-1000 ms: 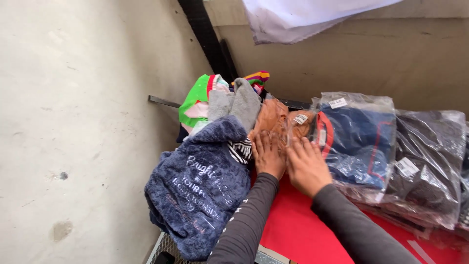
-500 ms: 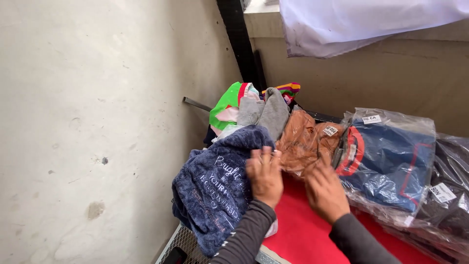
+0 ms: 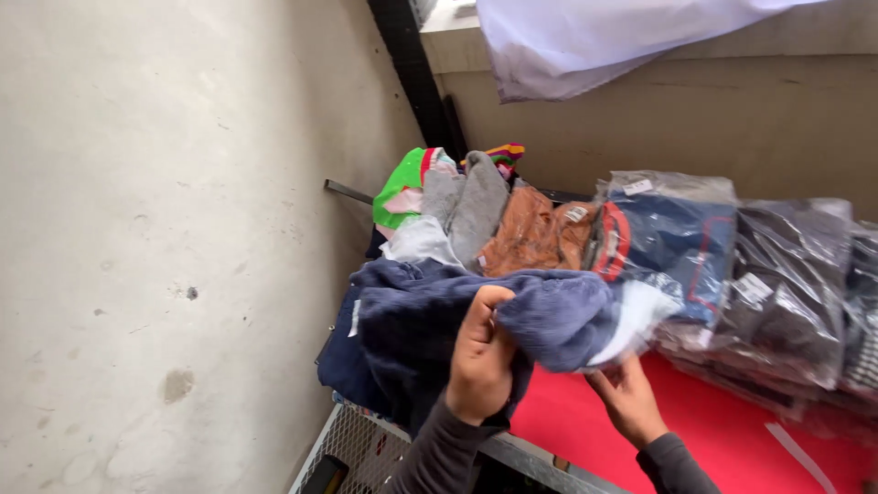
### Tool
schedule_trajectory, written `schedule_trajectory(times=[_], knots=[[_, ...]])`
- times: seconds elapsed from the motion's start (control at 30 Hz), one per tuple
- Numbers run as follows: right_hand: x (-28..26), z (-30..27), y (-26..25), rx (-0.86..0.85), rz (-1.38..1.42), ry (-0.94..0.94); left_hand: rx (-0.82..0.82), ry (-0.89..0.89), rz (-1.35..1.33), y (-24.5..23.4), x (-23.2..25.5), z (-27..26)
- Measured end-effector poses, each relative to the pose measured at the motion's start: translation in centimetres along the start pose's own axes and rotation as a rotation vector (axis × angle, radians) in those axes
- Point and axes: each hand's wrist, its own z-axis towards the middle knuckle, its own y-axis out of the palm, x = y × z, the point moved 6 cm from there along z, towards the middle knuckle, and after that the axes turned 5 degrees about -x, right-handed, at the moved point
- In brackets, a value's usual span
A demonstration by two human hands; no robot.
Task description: The person folds an orange t-shirt and places it into a clear plastic bag, then seals the bag using a red handheld heat sealer. The person then folds a dark blue robe and places it into another clear plastic bag, seals it, and stacks the packaged items on the table.
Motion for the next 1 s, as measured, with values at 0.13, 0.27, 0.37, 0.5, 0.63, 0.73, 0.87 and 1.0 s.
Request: schedule_trajectory(times=[0.13,0.27,0.37,0.5,0.63,0.73,0.87,1.0], knots=[[-7.1,-4.1,-5.7,0.156,-0.114,-0.222,0.058,-0.2,-0.443,1.4,-3.3,-3.1],[-14.5,-12.4,-8.3,0.386,-0.121,-0.459,0.167,-0.397,-0.262,-0.5,-11.1,-7.5],[-13.9,-15.8,-10.8,0.49,-0.424,-0.728,0.258,-0.543,-0.108,-3.1,-17.7,-11.7],[-3.0,-14.1,-11.0,-0.117,-0.756,-0.28,0.368,-0.737,0.104,-6.1,-25.3,-17.3],[4.5,-14.8,-11.6,0.034,-0.562,0.075,0.457,-0.914,0.32,-7.5,-29.5,-21.1],[4.0,-14.7,-11.6,-0.019,-0.924,0.402,-0.074,-0.893,0.749,-3.4,-24.5,-22.1],[3.6,-12.9,-14.3,-0.269,-1.187,0.559,-0.405,-0.956,1.105,-4.8,-26.4,-22.0],[-7.5,-12.3,-15.8,-0.031,-0.992,0.158,-0.295,-0.803,1.569,-5.7,-23.5,-18.8]])
